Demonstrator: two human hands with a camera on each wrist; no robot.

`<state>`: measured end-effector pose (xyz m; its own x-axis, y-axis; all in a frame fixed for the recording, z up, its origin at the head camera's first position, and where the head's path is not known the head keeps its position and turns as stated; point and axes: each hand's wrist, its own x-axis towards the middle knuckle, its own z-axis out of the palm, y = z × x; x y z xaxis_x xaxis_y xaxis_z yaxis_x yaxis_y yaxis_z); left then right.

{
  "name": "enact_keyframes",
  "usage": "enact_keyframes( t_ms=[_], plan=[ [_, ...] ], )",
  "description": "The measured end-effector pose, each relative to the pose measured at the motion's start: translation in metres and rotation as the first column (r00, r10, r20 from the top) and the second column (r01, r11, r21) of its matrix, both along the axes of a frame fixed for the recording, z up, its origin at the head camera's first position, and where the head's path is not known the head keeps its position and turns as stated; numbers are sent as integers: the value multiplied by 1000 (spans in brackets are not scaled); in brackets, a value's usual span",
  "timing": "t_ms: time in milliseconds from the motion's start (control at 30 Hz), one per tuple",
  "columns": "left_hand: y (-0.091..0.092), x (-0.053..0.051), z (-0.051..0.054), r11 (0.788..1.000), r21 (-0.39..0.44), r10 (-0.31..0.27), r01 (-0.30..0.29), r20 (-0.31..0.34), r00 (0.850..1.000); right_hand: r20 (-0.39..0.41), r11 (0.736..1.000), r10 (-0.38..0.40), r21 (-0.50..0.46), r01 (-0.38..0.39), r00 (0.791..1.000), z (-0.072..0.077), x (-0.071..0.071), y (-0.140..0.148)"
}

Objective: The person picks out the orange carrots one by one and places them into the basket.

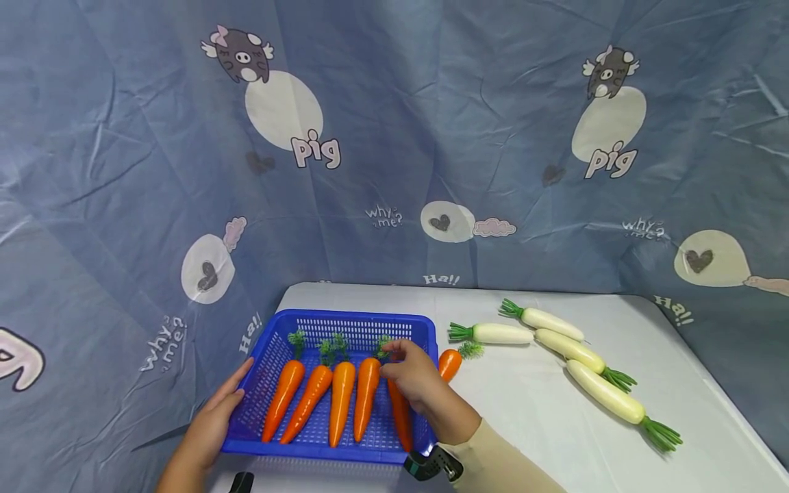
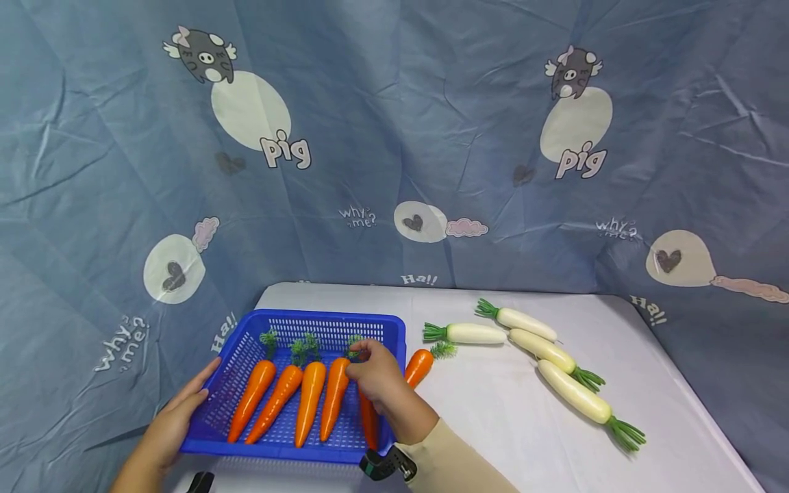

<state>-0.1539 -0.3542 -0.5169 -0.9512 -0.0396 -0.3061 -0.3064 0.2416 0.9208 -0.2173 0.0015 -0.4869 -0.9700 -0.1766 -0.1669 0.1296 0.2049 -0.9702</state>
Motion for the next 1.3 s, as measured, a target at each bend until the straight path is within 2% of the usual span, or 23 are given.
enact_keyframes(
  t_ms=[967,1300],
  plan=[
    [2,4,-1,1000,24,-17,18,-45,999,5,995,54,-90,-54,999,1,1,3],
    [2,5,0,1000,10,-15,16,-51,999,18,981,72,-182,-68,997,0,0,5]
  ],
)
